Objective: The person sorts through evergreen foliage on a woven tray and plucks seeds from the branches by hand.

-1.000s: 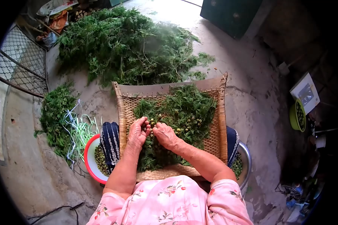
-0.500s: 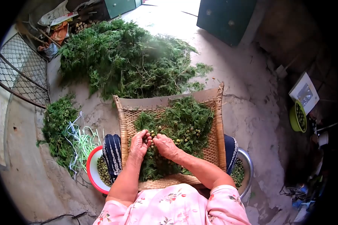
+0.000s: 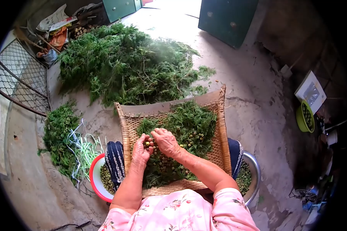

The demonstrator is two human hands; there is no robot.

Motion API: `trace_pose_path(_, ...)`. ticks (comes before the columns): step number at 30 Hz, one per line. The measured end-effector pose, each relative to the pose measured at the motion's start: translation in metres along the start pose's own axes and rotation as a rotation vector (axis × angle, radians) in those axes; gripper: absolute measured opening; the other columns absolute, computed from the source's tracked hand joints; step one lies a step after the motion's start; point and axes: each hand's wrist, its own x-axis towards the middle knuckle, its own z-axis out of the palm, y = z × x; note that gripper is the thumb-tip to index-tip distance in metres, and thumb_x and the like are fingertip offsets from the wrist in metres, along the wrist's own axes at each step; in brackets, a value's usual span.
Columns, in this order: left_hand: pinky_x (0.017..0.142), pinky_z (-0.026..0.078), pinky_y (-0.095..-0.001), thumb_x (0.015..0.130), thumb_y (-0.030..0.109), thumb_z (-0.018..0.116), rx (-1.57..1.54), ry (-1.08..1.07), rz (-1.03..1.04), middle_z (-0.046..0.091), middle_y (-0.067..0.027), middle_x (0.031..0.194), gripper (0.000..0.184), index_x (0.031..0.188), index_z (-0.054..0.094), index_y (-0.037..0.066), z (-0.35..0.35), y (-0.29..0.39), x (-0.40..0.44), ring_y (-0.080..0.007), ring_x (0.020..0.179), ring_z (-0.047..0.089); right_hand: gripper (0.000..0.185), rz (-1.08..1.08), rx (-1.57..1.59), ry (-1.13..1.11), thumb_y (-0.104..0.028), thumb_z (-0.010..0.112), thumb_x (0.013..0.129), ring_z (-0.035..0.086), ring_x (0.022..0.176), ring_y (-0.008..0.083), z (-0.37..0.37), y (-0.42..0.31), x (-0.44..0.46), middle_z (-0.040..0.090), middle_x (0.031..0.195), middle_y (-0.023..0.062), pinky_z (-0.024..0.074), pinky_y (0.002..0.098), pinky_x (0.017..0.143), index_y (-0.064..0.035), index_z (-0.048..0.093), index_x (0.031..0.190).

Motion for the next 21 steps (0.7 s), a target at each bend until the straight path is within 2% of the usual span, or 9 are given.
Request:
trace_pose_path(1, 0.043, 0.045, -0.0223, 0.085, 0.028, 0.062, -0.001, 0.003, 0.012, 0.059, -0.0023, 0.074, 0.02, 0.088, 0.059, 0.009, -0.001, 0.002, 0.001, -0.0135, 0.057, 0.056, 0.031, -0.093, -0.125, -0.042, -0.006, 0.059, 0.07, 0.053, 0.099, 0.0314, 0.003, 0.005, -0.002, 0.056, 0.104, 0.0116, 0.0455, 0.0382, 0.082, -0.0018, 0.055, 0.101)
trace_pose_path(5, 0.043, 0.045, -0.0222, 0.085, 0.026, 0.063, 0.02, 0.013, 0.054, 0.06, -0.0026, 0.076, 0.017, 0.089, 0.059, 0.01, -0.002, 0.004, 0.002, -0.0132, 0.058, 0.056, 0.027, -0.191, -0.206, 0.019, -0.008, 0.058, 0.069, 0.053, 0.098, 0.0293, 0.006, 0.01, -0.015, 0.055, 0.101, 0.01, 0.0449, 0.0381, 0.082, -0.0032, 0.056, 0.095)
trace_pose_path(7, 0.043, 0.045, -0.0225, 0.085, 0.025, 0.062, 0.029, 0.016, 0.051, 0.06, -0.0027, 0.076, 0.016, 0.09, 0.059, 0.01, -0.003, 0.003, 0.003, -0.0134, 0.058, 0.056, 0.021, -0.133, -0.181, -0.091, -0.009, 0.058, 0.069, 0.053, 0.091, 0.0274, 0.003, 0.01, -0.015, 0.053, 0.092, 0.0088, 0.0455, 0.0376, 0.078, -0.0048, 0.056, 0.09)
trace_pose_path(8, 0.043, 0.046, -0.0227, 0.085, 0.024, 0.062, 0.033, 0.022, 0.04, 0.06, -0.0028, 0.075, 0.015, 0.09, 0.059, 0.01, -0.002, 0.003, 0.003, -0.0135, 0.057, 0.056, 0.017, -0.136, -0.179, -0.062, -0.009, 0.058, 0.069, 0.052, 0.085, 0.0257, 0.004, 0.01, -0.015, 0.05, 0.085, 0.0082, 0.0459, 0.0362, 0.074, -0.0052, 0.055, 0.085)
trace_pose_path(13, 0.044, 0.045, -0.0226, 0.087, 0.024, 0.06, 0.057, 0.032, 0.033, 0.059, -0.0033, 0.073, 0.017, 0.089, 0.058, 0.008, 0.0, 0.003, 0.003, -0.0153, 0.056, 0.055, 0.016, -0.063, -0.115, -0.052, -0.007, 0.057, 0.068, 0.052, 0.085, 0.0272, 0.011, 0.011, -0.02, 0.051, 0.086, 0.01, 0.0466, 0.036, 0.072, -0.0054, 0.055, 0.084)
trace_pose_path(17, 0.043, 0.045, -0.0227, 0.087, 0.023, 0.06, 0.057, 0.03, 0.05, 0.058, -0.0034, 0.072, 0.015, 0.088, 0.058, 0.008, -0.001, 0.002, 0.003, -0.0151, 0.056, 0.055, 0.012, 0.088, -0.092, -0.009, -0.004, 0.057, 0.067, 0.051, 0.086, 0.029, 0.008, 0.01, -0.024, 0.051, 0.086, 0.011, 0.0462, 0.0368, 0.074, -0.0049, 0.055, 0.08)
trace_pose_path(20, 0.043, 0.045, -0.023, 0.086, 0.021, 0.06, 0.105, 0.03, 0.039, 0.059, -0.0038, 0.073, 0.014, 0.088, 0.058, 0.008, 0.0, 0.001, 0.002, -0.0152, 0.057, 0.056, 0.016, 0.086, -0.04, -0.021, 0.0, 0.056, 0.066, 0.051, 0.086, 0.0298, 0.007, 0.013, -0.025, 0.051, 0.086, 0.0116, 0.0455, 0.0373, 0.074, -0.004, 0.057, 0.082)
trace_pose_path(21, 0.043, 0.045, -0.023, 0.086, 0.021, 0.06, 0.105, 0.028, 0.039, 0.059, -0.0038, 0.073, 0.014, 0.088, 0.058, 0.008, 0.001, 0.002, 0.0, -0.0152, 0.057, 0.056, 0.019, 0.138, 0.018, 0.05, 0.002, 0.056, 0.066, 0.051, 0.086, 0.0307, 0.007, 0.014, -0.022, 0.052, 0.086, 0.0122, 0.0456, 0.0373, 0.074, -0.0028, 0.058, 0.084)
